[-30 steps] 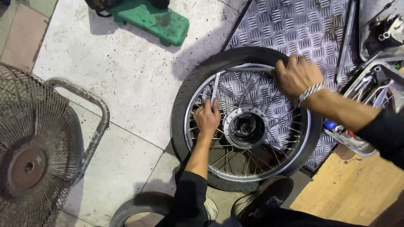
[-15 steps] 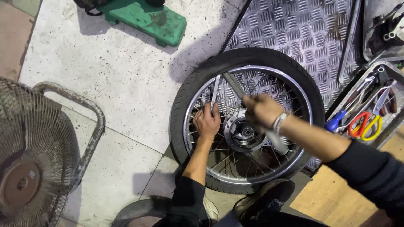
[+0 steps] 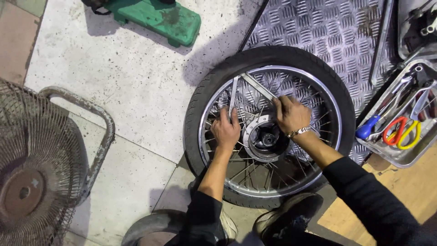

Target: Removing a motorcycle tire from the rim using tire irons in a repair shop.

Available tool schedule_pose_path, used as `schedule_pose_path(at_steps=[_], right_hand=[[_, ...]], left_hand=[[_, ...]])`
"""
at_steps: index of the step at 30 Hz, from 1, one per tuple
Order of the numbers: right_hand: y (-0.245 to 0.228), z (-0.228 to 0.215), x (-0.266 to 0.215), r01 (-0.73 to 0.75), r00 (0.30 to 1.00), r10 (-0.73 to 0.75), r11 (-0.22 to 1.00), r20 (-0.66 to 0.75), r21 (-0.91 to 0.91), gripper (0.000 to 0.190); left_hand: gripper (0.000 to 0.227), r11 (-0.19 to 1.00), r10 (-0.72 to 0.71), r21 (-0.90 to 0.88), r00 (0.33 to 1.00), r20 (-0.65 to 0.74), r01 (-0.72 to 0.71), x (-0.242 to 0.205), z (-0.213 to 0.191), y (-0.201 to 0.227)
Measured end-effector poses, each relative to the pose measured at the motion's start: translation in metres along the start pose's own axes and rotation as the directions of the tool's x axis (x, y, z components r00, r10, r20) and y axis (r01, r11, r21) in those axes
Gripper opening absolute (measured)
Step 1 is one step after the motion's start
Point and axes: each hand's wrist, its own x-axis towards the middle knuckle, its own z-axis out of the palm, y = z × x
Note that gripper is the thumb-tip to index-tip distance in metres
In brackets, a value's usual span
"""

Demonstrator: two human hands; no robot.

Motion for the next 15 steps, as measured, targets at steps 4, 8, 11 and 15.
schedule_pose_path(at_steps=[4, 8, 11, 15], right_hand=[[0.014, 0.029, 0.004, 0.206, 0.951, -0.179, 0.975, -0.253, 0.088, 0.026], [0.013, 0.044, 0.008, 0.164, 0.985, -0.143, 0.953, -0.101, 0.254, 0.024], [0.007, 0.042, 0.008, 0.065, 0.995, -0.08, 0.978, 0.067, 0.198, 0.04], [0.0, 0.032, 0.01, -0.095, 0.966, 0.064, 0.989, 0.252, 0.112, 0.05]], left_hand=[[0.03, 0.99, -0.116, -0.07, 0.988, 0.099, 0.124, 0.012, -0.02, 0.032], [0.03, 0.843, -0.464, -0.044, 0.766, 0.444, 0.536, 0.045, -0.048, 0.084], [0.033, 0.796, -0.569, 0.142, 0.647, 0.507, 0.589, 0.041, -0.035, 0.092], [0.032, 0.78, -0.593, -0.001, 0.74, 0.317, 0.625, 0.015, -0.013, 0.113]])
